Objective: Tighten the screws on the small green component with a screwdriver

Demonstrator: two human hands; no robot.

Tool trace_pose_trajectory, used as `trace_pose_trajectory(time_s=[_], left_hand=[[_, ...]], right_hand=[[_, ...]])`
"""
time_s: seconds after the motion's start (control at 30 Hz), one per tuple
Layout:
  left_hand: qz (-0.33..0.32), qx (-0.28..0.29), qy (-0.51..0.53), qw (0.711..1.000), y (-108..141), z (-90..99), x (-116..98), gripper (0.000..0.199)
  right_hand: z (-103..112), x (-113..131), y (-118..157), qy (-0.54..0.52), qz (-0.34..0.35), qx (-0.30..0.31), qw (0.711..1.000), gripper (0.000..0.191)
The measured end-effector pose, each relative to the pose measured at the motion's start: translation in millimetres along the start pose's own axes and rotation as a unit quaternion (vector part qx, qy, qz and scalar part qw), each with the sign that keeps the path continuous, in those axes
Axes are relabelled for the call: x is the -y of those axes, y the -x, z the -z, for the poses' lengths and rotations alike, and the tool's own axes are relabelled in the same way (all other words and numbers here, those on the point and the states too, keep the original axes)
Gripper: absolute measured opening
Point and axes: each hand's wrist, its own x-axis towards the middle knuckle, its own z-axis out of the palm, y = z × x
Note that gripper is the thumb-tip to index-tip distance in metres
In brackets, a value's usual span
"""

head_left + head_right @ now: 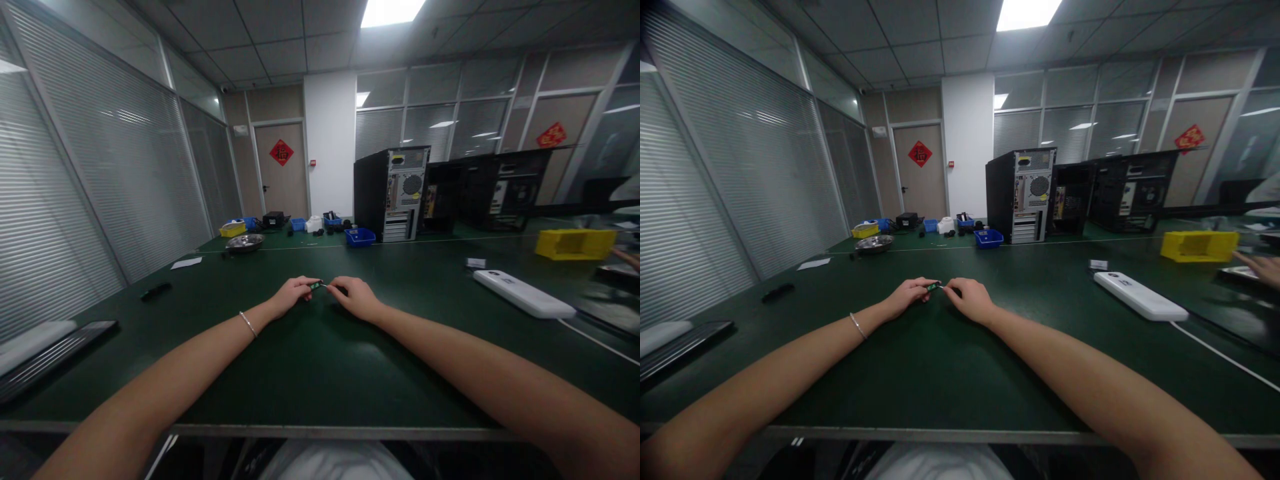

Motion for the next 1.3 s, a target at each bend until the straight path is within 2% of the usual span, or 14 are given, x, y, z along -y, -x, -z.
trace_pose_trajectory(time_s=[0.33,0.53,0.8,1.1,1.3], left_hand=[[-0.034,0.026,-0.056,0.998,4,-0.4,-6,0.037],[-0.036,0.04,-0.013,0.998,8,-0.9,-9,0.041],[-0.025,0.049,0.017,0.998,6,-0.9,-7,0.036],[-0.043,0.05,-0.072,0.995,13,-5.5,-18,0.039],[-0.045,0.062,-0.069,0.995,12,-5.7,-15,0.037]], right_hand=[[-1,0,0,0.028,0.0,0.019,0.999,0.026],[0,2,0,0.032,-0.01,0.018,0.999,0.027],[1,2,0,0.023,-0.013,0.019,0.999,0.028],[2,2,0,0.009,-0.001,0.029,1.0,0.027],[2,3,1,0.008,0.022,0.032,0.999,0.027]])
